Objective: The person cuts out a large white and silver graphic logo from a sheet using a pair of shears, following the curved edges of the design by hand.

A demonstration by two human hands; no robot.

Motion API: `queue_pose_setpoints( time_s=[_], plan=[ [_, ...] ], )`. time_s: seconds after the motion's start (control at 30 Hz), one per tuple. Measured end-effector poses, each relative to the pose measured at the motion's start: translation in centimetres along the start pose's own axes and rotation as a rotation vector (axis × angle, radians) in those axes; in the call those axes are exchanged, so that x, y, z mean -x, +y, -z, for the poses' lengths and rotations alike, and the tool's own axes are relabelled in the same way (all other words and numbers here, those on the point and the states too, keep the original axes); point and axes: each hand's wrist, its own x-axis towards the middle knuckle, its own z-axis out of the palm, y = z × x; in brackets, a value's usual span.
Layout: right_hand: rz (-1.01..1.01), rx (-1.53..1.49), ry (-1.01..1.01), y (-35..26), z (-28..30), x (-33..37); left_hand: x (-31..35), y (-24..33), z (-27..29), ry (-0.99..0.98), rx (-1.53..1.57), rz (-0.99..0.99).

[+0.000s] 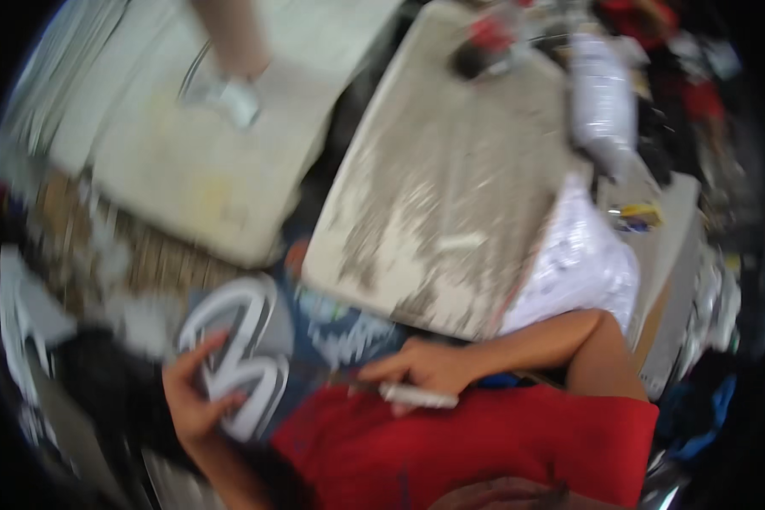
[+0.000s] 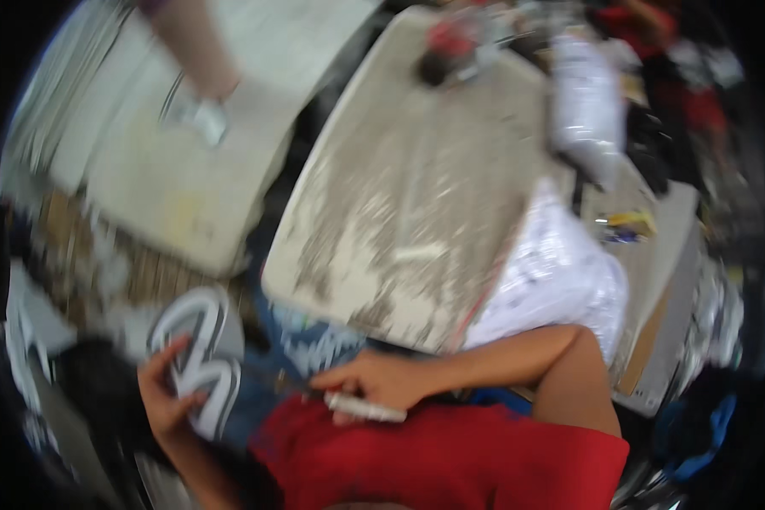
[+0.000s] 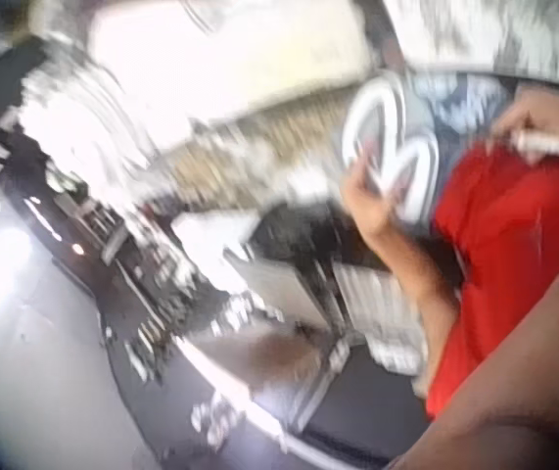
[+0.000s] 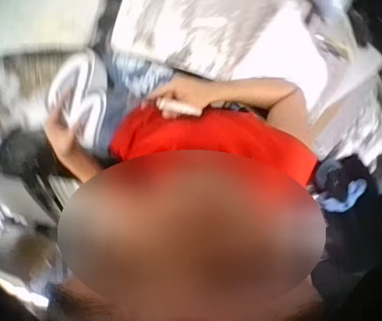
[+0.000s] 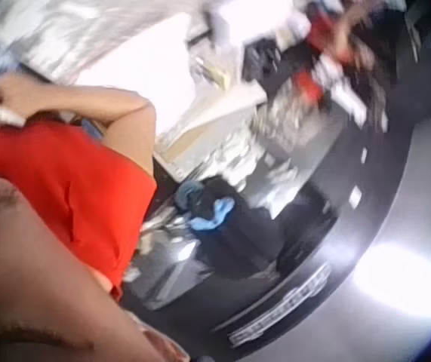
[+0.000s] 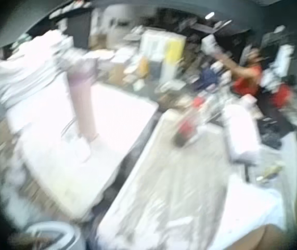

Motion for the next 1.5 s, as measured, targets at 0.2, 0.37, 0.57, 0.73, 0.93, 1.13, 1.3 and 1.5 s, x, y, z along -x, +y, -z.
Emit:
queue_pose_setpoints(
  time_s=[0.2, 0.37, 0.57, 0.73, 0.93, 1.13, 1.3, 1.5],
  plan=[
    [-0.136, -0.223, -0.041, -0.9, 0.8, 0.1, -2.3, 2.4, -0.9, -0.11, 0.035, -0.094],
    [-0.199, -0.352, -0.066, -0.5, 0.4, -0.5, -1.1, 1.5, -0.8, -0.092, 0.177, -0.117],
    [-0.166, -0.337, -0.059, -0.2, -0.3, -0.3, -0.5, 1.8, -0.7, -0.102, 0.179, -0.122],
    [-0.17, -0.217, -0.073, -0.9, 0.1, -0.5, -0.7, 1.4, -0.8, -0.091, 0.173, -0.16],
    [-0.128, -0.205, -0.09, -1.1, 0.6, -0.9, -0.6, 0.9, -1.2, -0.071, 0.213, -0.152],
    [-0.087, -0.184, -0.051, -0.4, 0.2, -0.7, -0.5, 0.6, -1.7, -0.058, 0.225, -0.134],
    [-0.101, -0.197, -0.054, -0.3, 0.2, -0.6, -0.2, 0.3, -1.7, -0.058, 0.269, -0.114],
    [-0.115, -0.195, -0.059, -0.3, 0.2, -0.6, -0.2, 0.2, -1.4, -0.072, 0.232, -0.143]
  ],
)
